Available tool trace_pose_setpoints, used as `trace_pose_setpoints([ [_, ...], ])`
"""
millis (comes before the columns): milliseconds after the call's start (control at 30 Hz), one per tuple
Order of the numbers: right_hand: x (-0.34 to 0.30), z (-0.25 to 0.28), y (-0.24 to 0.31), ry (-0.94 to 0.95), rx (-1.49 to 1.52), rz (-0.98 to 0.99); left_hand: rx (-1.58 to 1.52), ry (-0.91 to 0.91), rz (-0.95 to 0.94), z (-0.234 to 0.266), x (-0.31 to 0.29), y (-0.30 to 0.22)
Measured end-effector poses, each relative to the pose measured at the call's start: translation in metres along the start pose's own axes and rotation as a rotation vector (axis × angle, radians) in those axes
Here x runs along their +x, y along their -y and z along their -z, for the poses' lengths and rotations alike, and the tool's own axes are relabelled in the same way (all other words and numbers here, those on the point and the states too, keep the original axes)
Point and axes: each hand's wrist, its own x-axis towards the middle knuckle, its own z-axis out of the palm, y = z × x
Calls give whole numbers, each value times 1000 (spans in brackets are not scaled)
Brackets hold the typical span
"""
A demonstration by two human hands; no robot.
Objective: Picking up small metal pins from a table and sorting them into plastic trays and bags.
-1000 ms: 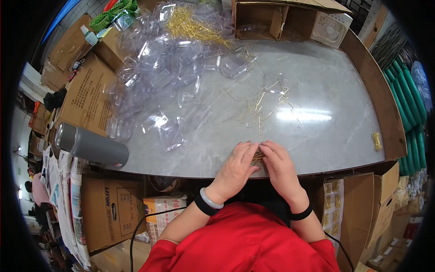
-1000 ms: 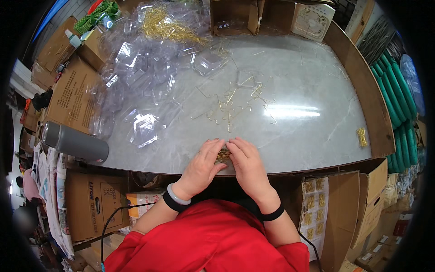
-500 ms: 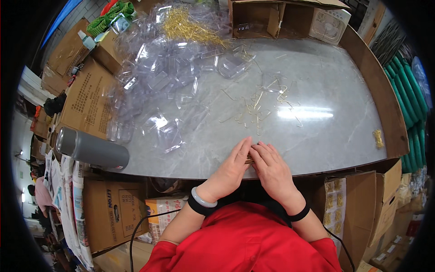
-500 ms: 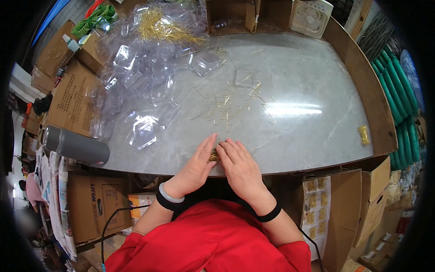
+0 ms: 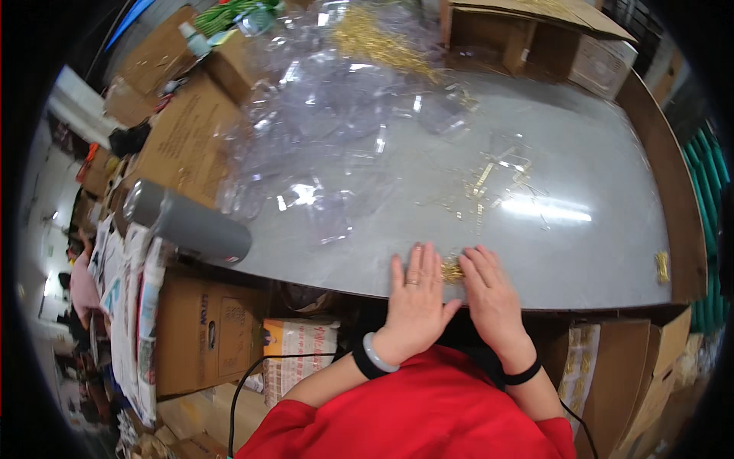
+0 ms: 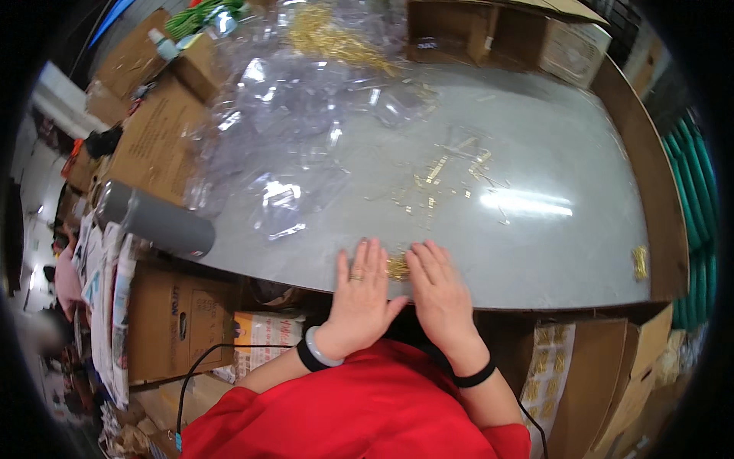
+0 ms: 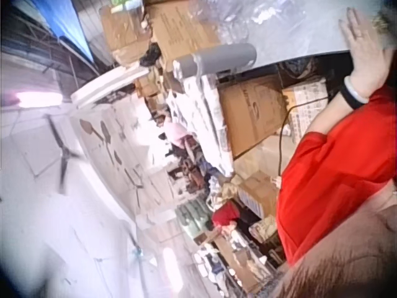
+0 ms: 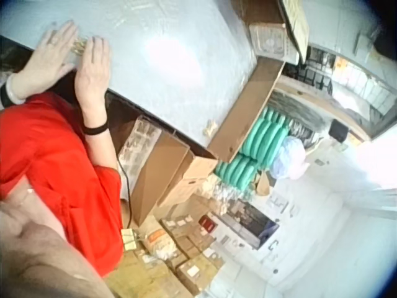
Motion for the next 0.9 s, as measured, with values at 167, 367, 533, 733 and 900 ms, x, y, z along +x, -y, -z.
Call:
trace_pose_setpoints([
  [167, 1, 6, 0, -16, -81, -12, -199, -5, -89, 12, -1, 22],
  [367, -1, 2, 0, -37, -80, -30, -222, -436, 395, 63, -16, 115],
  [533, -2, 1, 0, -57, -91, -39, -122, -498, 563, 68, -15, 154],
  [733, 1, -1, 2, -105, -108, -25, -147, -511, 575, 46, -7, 186],
  [900, 2, 0, 1, -108, -127, -32, -564, -529, 672, 63, -12, 151],
])
